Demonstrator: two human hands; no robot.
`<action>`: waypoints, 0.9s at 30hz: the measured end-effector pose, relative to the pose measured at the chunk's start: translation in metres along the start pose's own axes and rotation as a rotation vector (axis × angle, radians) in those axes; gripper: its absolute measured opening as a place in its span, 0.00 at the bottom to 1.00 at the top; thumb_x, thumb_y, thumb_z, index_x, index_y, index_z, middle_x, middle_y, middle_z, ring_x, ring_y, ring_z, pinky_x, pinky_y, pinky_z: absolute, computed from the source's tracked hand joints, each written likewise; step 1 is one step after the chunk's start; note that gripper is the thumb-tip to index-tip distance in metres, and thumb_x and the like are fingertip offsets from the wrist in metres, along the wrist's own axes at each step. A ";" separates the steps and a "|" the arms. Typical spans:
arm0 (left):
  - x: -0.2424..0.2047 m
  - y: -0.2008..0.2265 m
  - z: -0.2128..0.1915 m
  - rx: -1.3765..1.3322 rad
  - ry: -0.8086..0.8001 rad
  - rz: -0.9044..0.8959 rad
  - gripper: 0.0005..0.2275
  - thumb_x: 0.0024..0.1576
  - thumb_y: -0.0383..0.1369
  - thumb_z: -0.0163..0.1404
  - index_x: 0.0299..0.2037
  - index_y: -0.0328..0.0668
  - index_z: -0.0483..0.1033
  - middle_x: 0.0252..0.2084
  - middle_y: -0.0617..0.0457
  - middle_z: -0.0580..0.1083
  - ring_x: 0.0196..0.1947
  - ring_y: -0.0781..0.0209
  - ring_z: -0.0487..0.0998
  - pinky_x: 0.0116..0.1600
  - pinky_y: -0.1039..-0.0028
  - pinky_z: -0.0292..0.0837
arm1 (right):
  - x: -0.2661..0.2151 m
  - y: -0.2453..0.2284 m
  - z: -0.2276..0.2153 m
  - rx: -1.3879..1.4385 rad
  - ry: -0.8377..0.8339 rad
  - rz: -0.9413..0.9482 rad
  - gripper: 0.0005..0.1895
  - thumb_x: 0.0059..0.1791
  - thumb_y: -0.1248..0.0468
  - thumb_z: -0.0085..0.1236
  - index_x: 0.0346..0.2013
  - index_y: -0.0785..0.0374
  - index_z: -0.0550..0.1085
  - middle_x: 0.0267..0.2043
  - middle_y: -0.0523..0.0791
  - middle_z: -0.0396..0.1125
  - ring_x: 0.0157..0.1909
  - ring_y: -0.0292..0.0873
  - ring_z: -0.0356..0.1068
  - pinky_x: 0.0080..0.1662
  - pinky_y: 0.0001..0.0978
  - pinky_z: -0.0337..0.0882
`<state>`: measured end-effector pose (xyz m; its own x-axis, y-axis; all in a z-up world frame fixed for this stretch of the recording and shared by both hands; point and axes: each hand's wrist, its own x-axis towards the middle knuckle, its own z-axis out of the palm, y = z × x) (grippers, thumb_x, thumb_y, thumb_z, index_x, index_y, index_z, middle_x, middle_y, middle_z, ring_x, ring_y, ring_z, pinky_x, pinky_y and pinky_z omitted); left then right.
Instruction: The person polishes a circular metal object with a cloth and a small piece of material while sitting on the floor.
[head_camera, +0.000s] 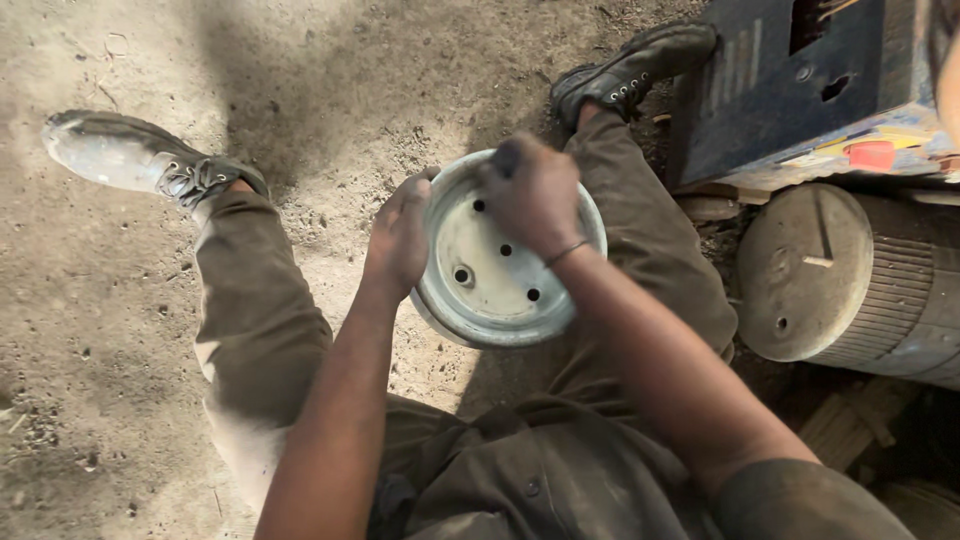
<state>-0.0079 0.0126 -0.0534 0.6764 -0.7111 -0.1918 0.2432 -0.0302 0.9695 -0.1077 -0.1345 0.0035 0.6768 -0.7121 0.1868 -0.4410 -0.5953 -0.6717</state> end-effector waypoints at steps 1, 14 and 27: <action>-0.001 0.001 -0.001 0.025 0.013 -0.006 0.21 0.68 0.42 0.40 0.62 0.34 0.72 0.55 0.46 0.76 0.56 0.62 0.75 0.62 0.73 0.70 | 0.001 0.002 -0.001 0.003 -0.012 0.020 0.11 0.44 0.56 0.66 0.31 0.61 0.78 0.32 0.50 0.76 0.35 0.51 0.79 0.40 0.41 0.76; -0.040 0.049 0.007 0.567 0.265 0.282 0.15 0.65 0.39 0.50 0.57 0.39 0.75 0.51 0.44 0.79 0.52 0.54 0.80 0.58 0.66 0.75 | -0.060 0.011 -0.076 0.459 -0.440 0.106 0.12 0.45 0.70 0.54 0.42 0.68 0.75 0.34 0.48 0.74 0.37 0.38 0.73 0.40 0.33 0.74; -0.092 0.100 0.033 0.584 -0.067 0.067 0.07 0.57 0.27 0.56 0.45 0.40 0.80 0.32 0.51 0.81 0.30 0.63 0.80 0.37 0.72 0.76 | -0.080 -0.029 -0.070 0.635 -0.429 0.198 0.15 0.47 0.67 0.60 0.49 0.62 0.73 0.37 0.40 0.73 0.40 0.29 0.70 0.43 0.27 0.74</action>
<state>-0.0685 0.0520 0.0657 0.6270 -0.7671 -0.1355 -0.2344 -0.3517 0.9063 -0.1905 -0.0863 0.0581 0.8458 -0.5004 -0.1850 -0.2439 -0.0542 -0.9683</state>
